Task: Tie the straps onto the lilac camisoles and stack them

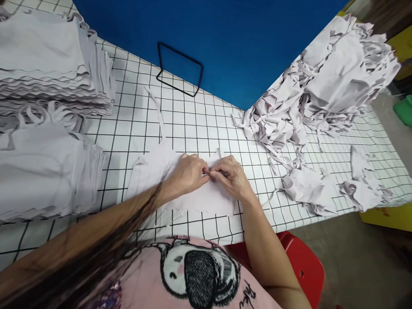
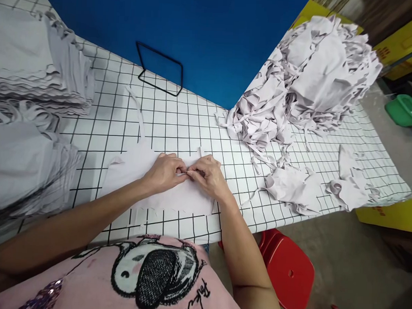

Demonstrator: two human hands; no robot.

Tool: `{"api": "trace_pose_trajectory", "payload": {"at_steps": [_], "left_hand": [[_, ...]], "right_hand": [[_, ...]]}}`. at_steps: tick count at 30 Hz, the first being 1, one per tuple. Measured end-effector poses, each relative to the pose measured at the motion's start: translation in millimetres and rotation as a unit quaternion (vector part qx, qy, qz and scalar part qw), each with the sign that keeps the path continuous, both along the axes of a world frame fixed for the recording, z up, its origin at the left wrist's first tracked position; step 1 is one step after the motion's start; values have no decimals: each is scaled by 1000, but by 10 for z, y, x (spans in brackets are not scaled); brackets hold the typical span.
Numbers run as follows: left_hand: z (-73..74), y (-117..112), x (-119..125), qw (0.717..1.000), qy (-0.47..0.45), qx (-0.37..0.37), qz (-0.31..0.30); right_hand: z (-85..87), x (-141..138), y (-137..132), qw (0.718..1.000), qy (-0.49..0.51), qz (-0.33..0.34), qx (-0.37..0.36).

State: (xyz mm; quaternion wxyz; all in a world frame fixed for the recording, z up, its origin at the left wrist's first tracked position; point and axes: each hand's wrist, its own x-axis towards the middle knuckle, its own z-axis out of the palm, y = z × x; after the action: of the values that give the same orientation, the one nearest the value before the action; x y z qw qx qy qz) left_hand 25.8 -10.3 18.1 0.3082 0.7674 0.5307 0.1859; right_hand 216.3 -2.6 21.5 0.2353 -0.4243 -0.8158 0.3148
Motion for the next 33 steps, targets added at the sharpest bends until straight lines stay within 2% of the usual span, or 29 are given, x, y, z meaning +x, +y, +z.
{"api": "trace_pose_trajectory", "payload": {"at_steps": [4,9,13,17,19,21,24,27,30,33], "left_hand": [[5,4,2,1000,5,5,-8],[9,11,6,1000,12,10,-15],[27,19,10,1000,-3,-2,-22],[62,32,13,1000,-7,-13,-22],[58,33,5,1000,-9,-14,-22],[28,30,-14,999,-23,-8,-24],[-41,22,-51,999,-46,12,-25],[-85,12,-74,999,-36,25,-30],[-86,-3,-73,998,-23,39,-38],[-83,-20,-62,998,-18,42,-39]], "right_hand": [[101,-18,0,996,-72,17,53],[251,-21,64,977,-167,70,113],[340,-51,142,955,-218,139,147],[416,-127,215,921,-268,219,178],[450,-125,275,906,-295,243,183],[486,-73,363,903,-309,248,167],[541,61,528,929,-281,207,122],[564,162,695,966,-200,127,101],[515,189,846,991,-93,50,83],[397,191,991,996,-8,-45,78]]}}
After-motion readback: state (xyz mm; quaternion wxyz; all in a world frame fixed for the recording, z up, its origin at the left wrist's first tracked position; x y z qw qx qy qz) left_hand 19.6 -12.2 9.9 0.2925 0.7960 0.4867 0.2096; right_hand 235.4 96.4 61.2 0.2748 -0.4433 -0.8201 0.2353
